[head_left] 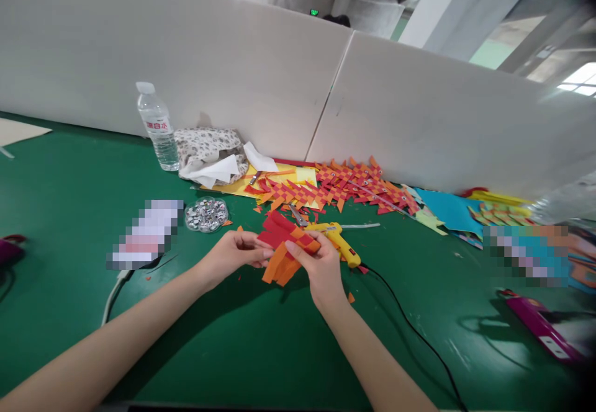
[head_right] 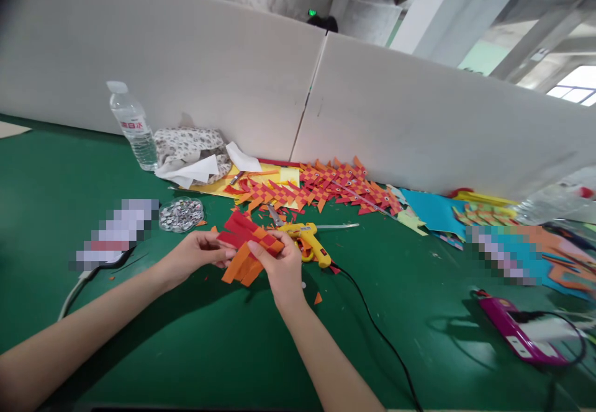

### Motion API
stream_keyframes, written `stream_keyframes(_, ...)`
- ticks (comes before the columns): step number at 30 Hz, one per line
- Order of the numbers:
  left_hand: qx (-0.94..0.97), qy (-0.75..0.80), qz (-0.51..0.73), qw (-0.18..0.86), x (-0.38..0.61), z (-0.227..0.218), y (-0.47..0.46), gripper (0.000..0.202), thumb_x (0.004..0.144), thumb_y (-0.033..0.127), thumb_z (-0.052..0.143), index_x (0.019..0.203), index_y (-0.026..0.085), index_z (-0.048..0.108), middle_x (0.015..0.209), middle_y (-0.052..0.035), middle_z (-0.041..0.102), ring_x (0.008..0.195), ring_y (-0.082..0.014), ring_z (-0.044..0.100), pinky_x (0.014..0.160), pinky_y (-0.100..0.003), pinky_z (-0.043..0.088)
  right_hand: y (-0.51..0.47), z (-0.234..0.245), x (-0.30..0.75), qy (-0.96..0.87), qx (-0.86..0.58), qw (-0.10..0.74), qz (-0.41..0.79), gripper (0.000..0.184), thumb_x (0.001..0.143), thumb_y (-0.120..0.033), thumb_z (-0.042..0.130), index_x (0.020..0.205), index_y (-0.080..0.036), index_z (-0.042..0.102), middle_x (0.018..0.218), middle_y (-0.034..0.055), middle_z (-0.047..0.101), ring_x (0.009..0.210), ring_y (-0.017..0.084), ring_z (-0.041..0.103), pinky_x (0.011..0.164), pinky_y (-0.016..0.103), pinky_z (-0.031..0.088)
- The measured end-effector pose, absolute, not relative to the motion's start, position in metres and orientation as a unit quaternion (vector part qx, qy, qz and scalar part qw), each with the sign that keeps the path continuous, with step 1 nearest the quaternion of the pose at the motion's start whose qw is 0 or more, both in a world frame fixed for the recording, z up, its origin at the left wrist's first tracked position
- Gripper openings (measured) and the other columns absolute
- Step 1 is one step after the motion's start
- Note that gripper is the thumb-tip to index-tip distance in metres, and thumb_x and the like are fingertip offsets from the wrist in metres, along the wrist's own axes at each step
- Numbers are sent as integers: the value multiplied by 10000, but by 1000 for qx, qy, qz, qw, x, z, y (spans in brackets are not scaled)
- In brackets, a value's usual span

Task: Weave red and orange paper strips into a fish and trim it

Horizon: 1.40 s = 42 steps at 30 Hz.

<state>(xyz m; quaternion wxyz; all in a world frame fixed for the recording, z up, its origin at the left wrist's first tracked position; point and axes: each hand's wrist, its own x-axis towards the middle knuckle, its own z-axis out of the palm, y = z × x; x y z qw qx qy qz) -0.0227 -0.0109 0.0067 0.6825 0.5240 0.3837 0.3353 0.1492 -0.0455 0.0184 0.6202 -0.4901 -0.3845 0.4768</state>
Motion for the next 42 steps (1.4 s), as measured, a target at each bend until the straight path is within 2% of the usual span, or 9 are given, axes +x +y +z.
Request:
stream_keyframes(5,473,434,407,650,-28,10,-3,262,624,341,764,805,162,702,712,-18,703,623,-91,623,608,-177,483,-40,26,163,-320,-426,671,516,352,592,-252,786,846,-224,545,855,-30,691,755,127,649,718,261,529)
stream_keyframes(10,414,414,462,666,-30,14,-1,330,683,378,715,939,171,683,756,-20,690,634,-88,611,628,-181,490,-45,25,159,-372,-427,618,546,324,565,-251,800,809,-208,591,818,-24,700,748,144,655,724,268,535)
stream_keyframes(15,418,330,364,764,-24,15,-11,536,746,630,498,919,160,691,874,-90,695,767,-176,626,625,-254,506,-49,19,146,-406,-487,584,507,315,566,-287,793,779,-195,581,713,-25,685,649,153,638,657,288,530)
stream_keyframes(19,513,383,313,702,-19,16,-16,351,633,459,719,825,166,705,794,-47,692,714,-145,600,618,-218,463,-48,17,146,-387,-502,600,488,339,585,-305,777,833,-197,572,773,-5,689,691,171,644,689,314,523)
stream_keyframes(23,563,441,296,633,-18,12,-16,262,641,421,716,706,168,704,572,24,608,495,-68,453,472,-184,335,-47,18,144,-375,-489,601,509,343,606,-302,762,868,-201,564,811,13,696,743,195,659,732,348,525)
stream_keyframes(27,565,446,301,625,-18,8,-14,254,617,403,732,701,166,692,540,40,581,460,-54,405,436,-184,262,-49,19,143,-375,-487,594,519,309,628,-311,744,861,-200,574,788,17,701,739,209,671,729,359,529)
stream_keyframes(33,543,443,316,640,-17,9,-16,241,549,340,780,667,162,670,625,3,653,545,-95,537,524,-208,397,-48,18,143,-362,-497,597,516,347,608,-305,756,892,-193,591,798,20,712,730,206,676,724,356,542)
stream_keyframes(37,551,416,304,657,-18,13,-18,292,561,338,778,786,173,693,746,-28,698,677,-150,616,622,-242,457,-49,19,143,-377,-496,590,512,336,596,-307,765,872,-198,608,773,11,708,711,204,673,691,342,549)
stream_keyframes(42,565,424,298,643,-19,12,-19,350,650,426,705,886,167,711,791,-59,720,677,-171,627,560,-233,434,-51,17,143,-425,-508,564,493,296,615,-315,754,847,-196,614,740,0,695,691,194,665,651,321,543)
